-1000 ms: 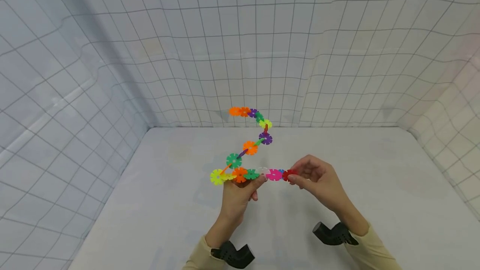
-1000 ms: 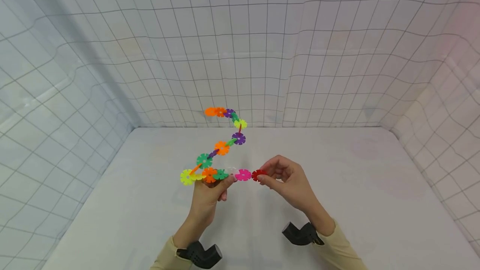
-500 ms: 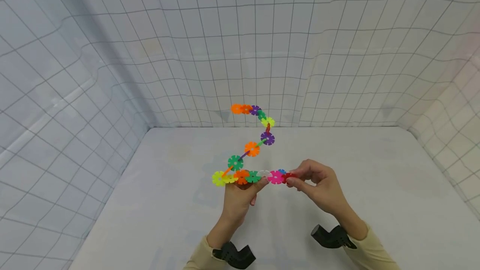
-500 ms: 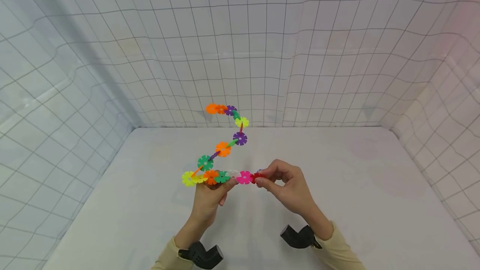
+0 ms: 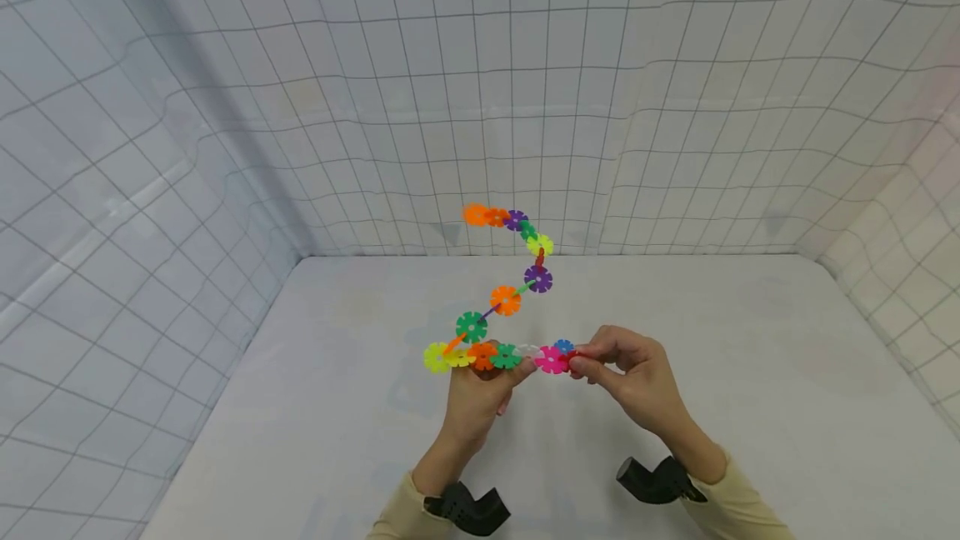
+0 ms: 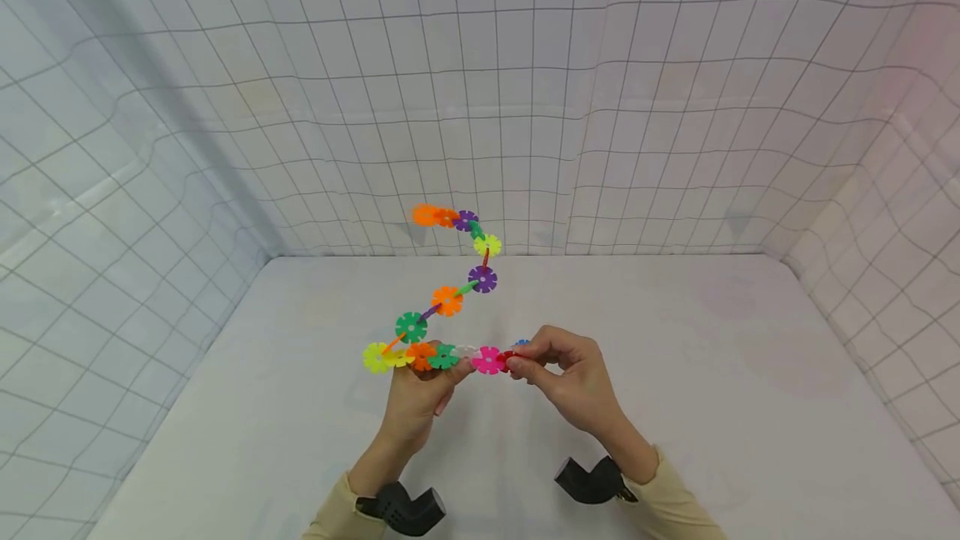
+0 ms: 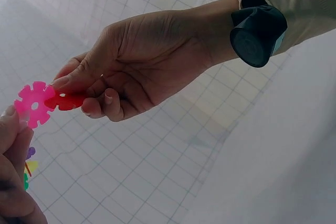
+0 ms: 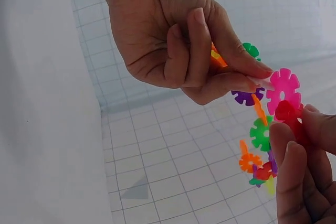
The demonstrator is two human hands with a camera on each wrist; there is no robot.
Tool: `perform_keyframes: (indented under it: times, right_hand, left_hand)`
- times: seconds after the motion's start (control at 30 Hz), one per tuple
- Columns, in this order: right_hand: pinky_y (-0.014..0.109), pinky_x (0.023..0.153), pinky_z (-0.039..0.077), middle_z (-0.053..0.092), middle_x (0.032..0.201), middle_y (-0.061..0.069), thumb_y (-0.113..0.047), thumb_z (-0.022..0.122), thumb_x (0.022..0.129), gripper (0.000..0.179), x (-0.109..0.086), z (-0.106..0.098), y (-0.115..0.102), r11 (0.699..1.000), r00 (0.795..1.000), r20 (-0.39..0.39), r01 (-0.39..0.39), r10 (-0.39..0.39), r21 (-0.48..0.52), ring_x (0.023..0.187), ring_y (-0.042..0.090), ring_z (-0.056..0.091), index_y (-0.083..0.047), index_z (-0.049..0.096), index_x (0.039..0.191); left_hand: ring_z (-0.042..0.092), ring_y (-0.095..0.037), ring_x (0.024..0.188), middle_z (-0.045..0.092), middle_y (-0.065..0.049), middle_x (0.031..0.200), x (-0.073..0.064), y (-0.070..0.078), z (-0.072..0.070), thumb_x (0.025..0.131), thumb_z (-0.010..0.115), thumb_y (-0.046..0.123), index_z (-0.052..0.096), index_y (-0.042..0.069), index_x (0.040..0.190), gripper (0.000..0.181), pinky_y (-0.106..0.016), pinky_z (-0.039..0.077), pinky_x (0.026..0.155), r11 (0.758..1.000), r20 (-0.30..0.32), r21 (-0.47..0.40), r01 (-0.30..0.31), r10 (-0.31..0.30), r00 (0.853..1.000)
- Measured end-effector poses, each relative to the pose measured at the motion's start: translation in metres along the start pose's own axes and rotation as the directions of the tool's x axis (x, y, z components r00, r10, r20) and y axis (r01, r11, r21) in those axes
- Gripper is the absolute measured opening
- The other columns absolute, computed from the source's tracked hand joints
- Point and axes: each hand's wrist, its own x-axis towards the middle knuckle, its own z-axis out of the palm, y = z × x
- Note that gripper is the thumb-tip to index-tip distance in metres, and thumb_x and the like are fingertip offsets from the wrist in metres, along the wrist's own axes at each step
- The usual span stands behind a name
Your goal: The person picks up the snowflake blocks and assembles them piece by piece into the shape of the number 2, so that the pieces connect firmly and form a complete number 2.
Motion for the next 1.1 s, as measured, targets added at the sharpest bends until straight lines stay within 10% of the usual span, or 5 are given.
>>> perform_keyframes:
  times: [0.57,0.77,0.87,1.1]
  right_hand:
    - [0.031,0.055,0.054,0.067,0.083,0.013,0.011,0.063,0.085,0.016,0.003,-0.006,0.005,1.000,0.999,0.042,-0.029,0.029,0.010,0.069,0.023,0.065,0.000,0.066,0.096]
    - [0.032,0.055,0.053,0.065,0.085,0.011,0.001,0.057,0.093,0.012,0.006,-0.023,0.024,0.989,0.991,-0.051,-0.126,0.123,-0.072,0.070,0.023,0.063,-0.002,0.067,0.100]
    - [0.032,0.058,0.053,0.066,0.088,0.010,-0.012,0.062,0.093,0.011,0.007,-0.031,0.045,0.944,0.960,-0.090,-0.278,0.266,-0.180,0.075,0.028,0.063,-0.004,0.068,0.099]
    - [0.031,0.061,0.048,0.063,0.085,0.001,-0.013,0.070,0.085,0.013,0.006,-0.031,0.101,0.695,0.870,-0.037,-0.418,0.492,-0.585,0.077,0.020,0.057,-0.007,0.070,0.096]
  left_hand:
    - [0.036,-0.010,0.041,0.054,0.001,0.061,0.002,-0.002,-0.001,0.084,0.072,0.004,0.049,-0.006,0.084,0.025,-0.019,0.031,0.043,0.998,-0.046,0.004,0.060,-0.059,0.997]
    - [0.035,-0.010,0.041,0.065,0.000,0.071,0.003,-0.005,-0.004,0.085,0.071,0.006,0.052,0.000,0.083,0.019,-0.019,0.031,0.043,0.996,-0.063,-0.037,0.079,-0.081,0.995]
    - [0.035,-0.010,0.041,0.065,0.000,0.070,0.003,-0.005,-0.005,0.085,0.071,0.006,0.052,0.001,0.082,0.019,-0.019,0.030,0.043,0.996,-0.068,-0.036,0.075,-0.078,0.995]
    - [0.035,-0.010,0.041,0.067,-0.002,0.075,0.004,-0.005,-0.006,0.086,0.070,0.006,0.053,-0.002,0.084,0.019,-0.020,0.030,0.043,0.996,-0.065,-0.012,0.087,-0.087,0.994]
